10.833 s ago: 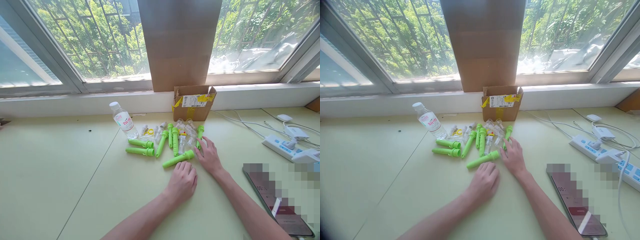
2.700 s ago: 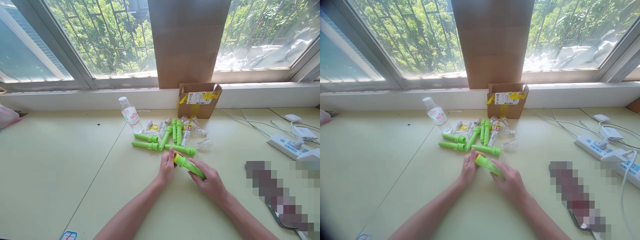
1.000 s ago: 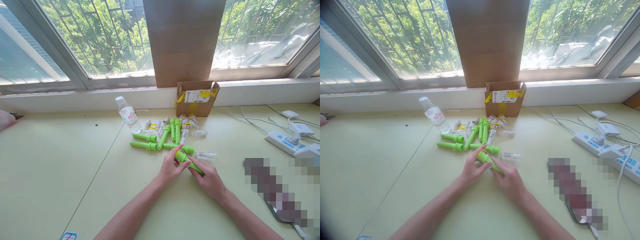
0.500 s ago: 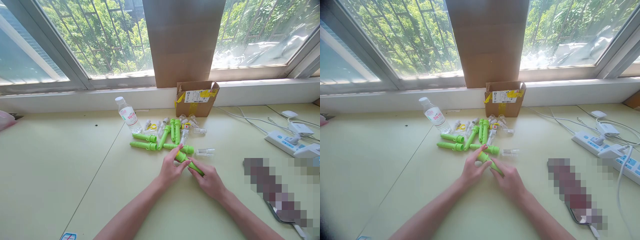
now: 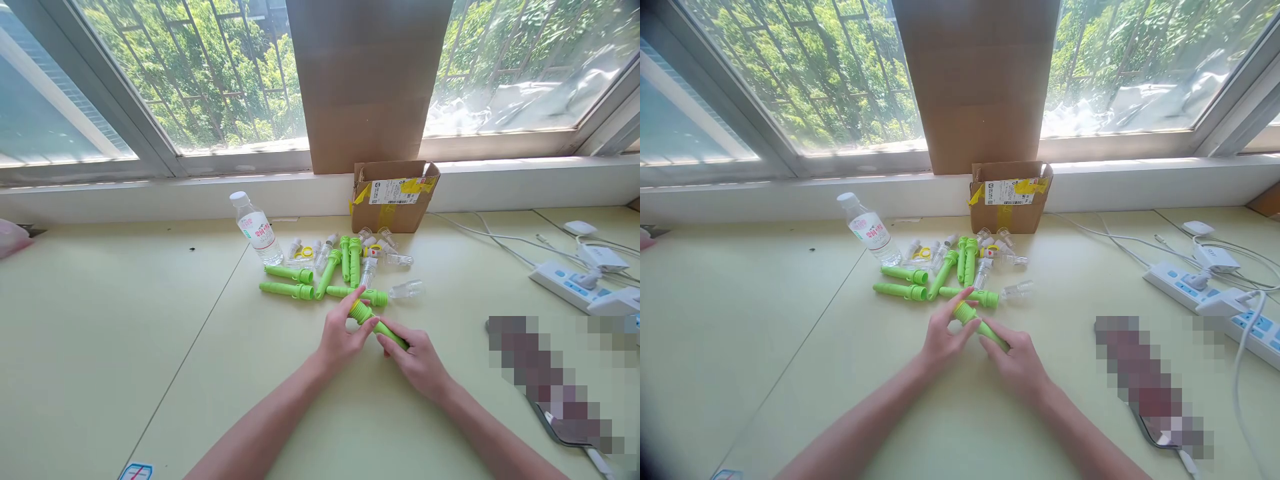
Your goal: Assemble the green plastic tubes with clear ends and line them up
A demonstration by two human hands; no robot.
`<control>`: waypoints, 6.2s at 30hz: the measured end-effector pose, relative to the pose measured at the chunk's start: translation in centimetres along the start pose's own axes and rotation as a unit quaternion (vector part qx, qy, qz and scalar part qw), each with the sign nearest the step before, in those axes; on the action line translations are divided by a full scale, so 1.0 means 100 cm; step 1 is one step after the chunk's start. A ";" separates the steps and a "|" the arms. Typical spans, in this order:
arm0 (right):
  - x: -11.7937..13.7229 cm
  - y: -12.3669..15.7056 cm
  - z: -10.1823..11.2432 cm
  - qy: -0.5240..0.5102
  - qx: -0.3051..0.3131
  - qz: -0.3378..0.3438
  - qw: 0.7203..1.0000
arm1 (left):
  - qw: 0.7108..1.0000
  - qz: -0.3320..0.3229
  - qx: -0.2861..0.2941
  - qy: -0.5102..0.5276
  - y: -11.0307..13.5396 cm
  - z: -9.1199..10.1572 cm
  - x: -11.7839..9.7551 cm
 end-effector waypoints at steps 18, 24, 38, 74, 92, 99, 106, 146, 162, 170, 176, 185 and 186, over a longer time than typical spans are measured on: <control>0.000 -0.002 0.000 -0.124 0.059 -0.067 0.988 | 0.999 0.026 -0.013 0.046 0.000 0.000 0.001; -0.001 -0.003 0.004 -0.097 0.054 -0.071 0.991 | 0.999 0.019 -0.017 0.044 0.000 0.000 0.005; 0.004 0.000 0.002 -0.030 -0.025 -0.028 0.999 | 0.998 0.043 -0.030 0.032 -0.002 0.000 0.006; 0.003 -0.006 0.007 -0.172 0.034 -0.068 0.982 | 0.998 -0.041 -0.035 0.041 0.005 -0.005 0.003; 0.001 -0.005 0.000 -0.120 0.008 -0.072 0.990 | 0.990 0.078 -0.082 0.083 0.002 -0.003 0.005; 0.002 -0.004 0.000 -0.087 -0.002 -0.068 0.994 | 0.975 0.144 -0.074 0.154 -0.001 -0.003 0.003; 0.004 -0.002 0.001 -0.043 -0.031 -0.064 0.997 | 0.955 0.183 -0.057 0.228 -0.002 -0.002 0.005; -0.009 -0.004 0.006 -0.174 0.030 -0.106 0.979 | 0.970 0.169 -0.025 0.175 -0.006 -0.002 0.012; 0.002 -0.005 0.009 -0.212 0.129 -0.073 0.966 | 0.982 0.121 -0.037 0.139 -0.005 0.000 0.005; -0.004 -0.004 0.009 -0.156 0.093 -0.110 0.977 | 0.984 0.120 -0.061 0.117 -0.002 -0.001 0.005; -0.003 -0.005 0.010 -0.170 0.089 -0.107 0.975 | 0.987 0.094 -0.074 0.104 -0.001 0.000 0.002; -0.001 -0.007 0.011 -0.229 0.096 -0.079 0.966 | 0.987 0.097 -0.042 0.120 -0.004 -0.001 0.004; 0.000 -0.007 0.012 -0.231 0.105 -0.079 0.964 | 0.987 0.101 -0.045 0.118 -0.004 -0.001 0.005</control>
Point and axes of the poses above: each hand's wrist, its own y-axis away from the middle knuckle, its own z-axis out of the back of the hand, x = y × z, the point moved 4 cm from there along -y, towards the middle knuckle, and after that the axes turned 7 degrees about y, right-handed, at the moved point
